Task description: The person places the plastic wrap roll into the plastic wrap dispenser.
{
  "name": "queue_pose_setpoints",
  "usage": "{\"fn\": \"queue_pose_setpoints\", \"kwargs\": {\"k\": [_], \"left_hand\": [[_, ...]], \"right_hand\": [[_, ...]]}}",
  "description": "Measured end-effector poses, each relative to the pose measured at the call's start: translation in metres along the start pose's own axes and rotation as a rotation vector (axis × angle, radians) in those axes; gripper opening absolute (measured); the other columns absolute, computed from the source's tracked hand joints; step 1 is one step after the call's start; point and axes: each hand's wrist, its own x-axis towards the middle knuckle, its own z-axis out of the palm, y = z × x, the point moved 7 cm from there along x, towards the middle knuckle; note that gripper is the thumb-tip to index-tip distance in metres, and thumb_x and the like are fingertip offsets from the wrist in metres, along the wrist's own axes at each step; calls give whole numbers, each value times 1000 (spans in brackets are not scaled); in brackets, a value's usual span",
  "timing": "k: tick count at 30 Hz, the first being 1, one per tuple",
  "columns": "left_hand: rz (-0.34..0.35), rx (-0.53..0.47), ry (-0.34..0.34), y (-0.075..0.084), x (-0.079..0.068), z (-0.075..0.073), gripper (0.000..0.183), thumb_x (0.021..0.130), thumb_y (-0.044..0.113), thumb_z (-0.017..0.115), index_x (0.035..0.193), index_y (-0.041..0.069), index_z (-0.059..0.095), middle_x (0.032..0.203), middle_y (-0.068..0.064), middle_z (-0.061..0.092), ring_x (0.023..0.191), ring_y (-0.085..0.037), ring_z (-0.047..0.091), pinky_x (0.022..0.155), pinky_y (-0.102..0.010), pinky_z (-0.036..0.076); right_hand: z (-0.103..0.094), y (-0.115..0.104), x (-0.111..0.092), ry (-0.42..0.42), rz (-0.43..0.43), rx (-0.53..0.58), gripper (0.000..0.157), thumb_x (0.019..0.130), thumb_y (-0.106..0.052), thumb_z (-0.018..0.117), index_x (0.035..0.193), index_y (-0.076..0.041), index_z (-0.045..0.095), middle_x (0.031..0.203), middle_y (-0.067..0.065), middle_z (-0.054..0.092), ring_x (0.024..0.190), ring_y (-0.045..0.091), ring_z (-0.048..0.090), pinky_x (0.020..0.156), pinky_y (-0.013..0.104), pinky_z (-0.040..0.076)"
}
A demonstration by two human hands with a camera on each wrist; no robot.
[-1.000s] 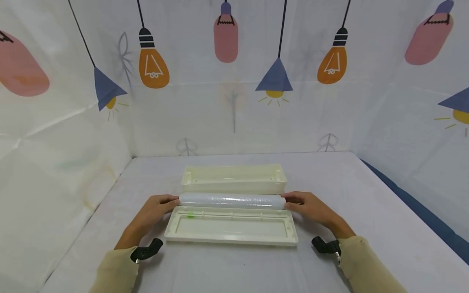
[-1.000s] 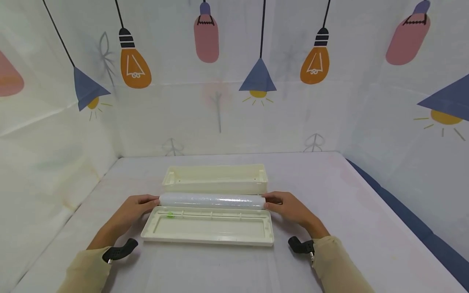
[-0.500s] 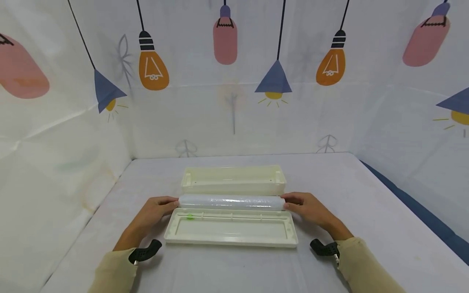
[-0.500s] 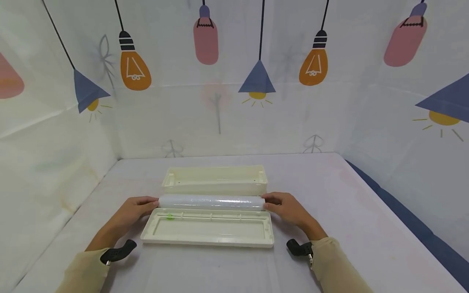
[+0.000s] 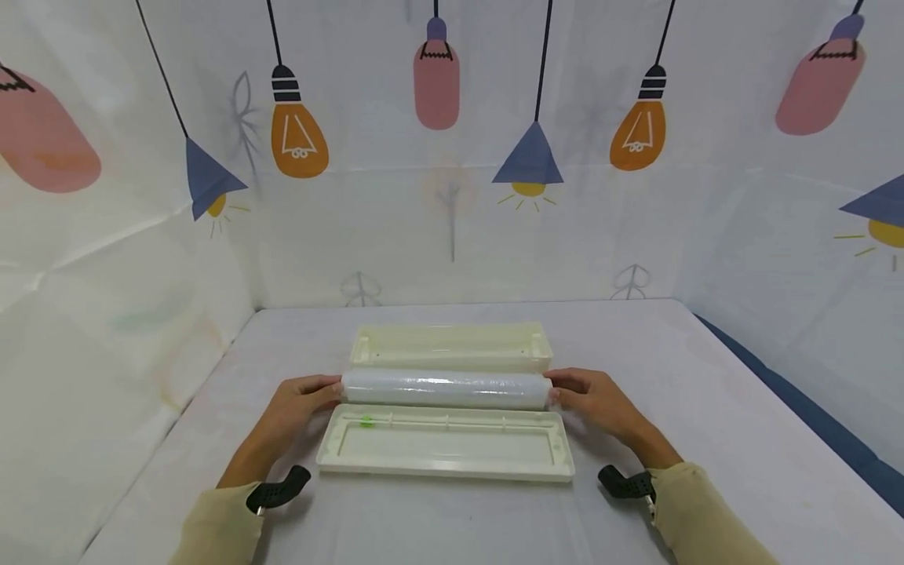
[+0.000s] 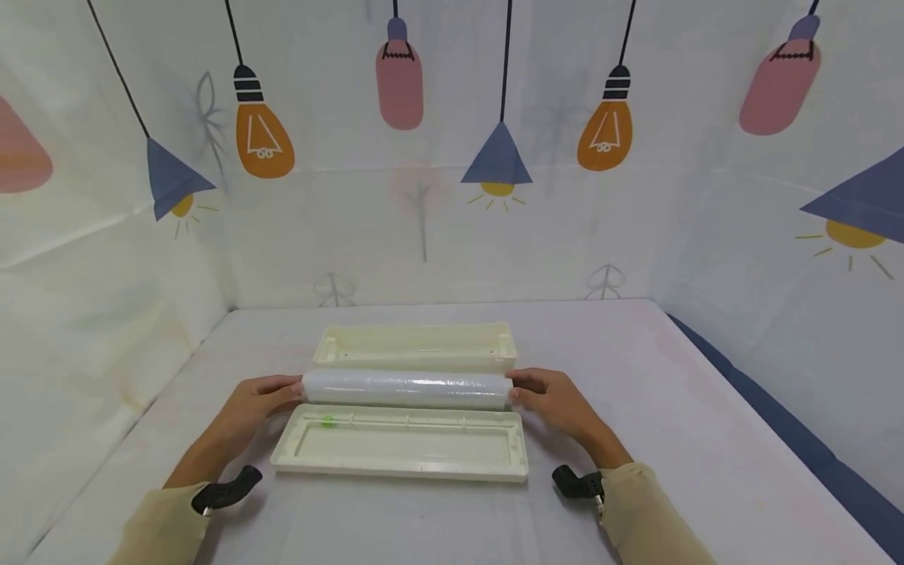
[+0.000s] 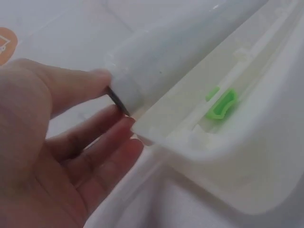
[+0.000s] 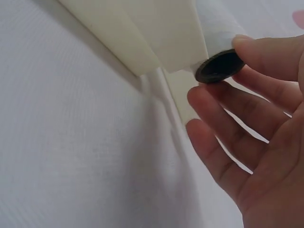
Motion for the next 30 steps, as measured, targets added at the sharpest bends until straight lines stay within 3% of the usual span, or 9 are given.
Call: {"fn": "queue_pose_setpoints", "kwargs": {"k": [5,14,18,22,30], "left_hand": [[73,-90,30,9,-1,0,48,98,30,68,131,-4,63,131,-19,62,106,-23,68,94,-34,54],[212,-172,29,24,1,2,39,99,18,66,125,-12,64,121,-17,67,98,-14,70,87,-29,56],[201,-188,7,25,4,7,40,98,18,67,124,-12,63,122,-20,65,98,-17,70,88,-29,56],[194,-191,-2,27,7,9,40,100,19,65,124,-13,62,124,-21,63,99,-18,70,89,-29,55],[183,-265,22,38,15,1,34,100,14,64,119,-14,61,119,-16,64,97,-15,69,89,-29,55]], "right_hand": [[-5,-1,0,63,-30,68,43,98,-25,68,133,-2,62,131,17,63,106,25,67,83,31,56],[-11,-9,3,82,-65,232,44,96,-21,71,133,0,61,127,20,64,96,30,70,78,41,60],[-19,-10,-1,96,-60,251,44,97,-20,70,133,2,60,126,22,64,96,39,70,80,41,60],[-24,-14,0,116,-69,235,43,98,-20,68,133,3,61,124,23,65,94,39,70,79,40,60],[-26,-31,17,176,-78,194,47,99,-24,66,135,5,58,125,22,65,95,33,72,81,38,59]]}}
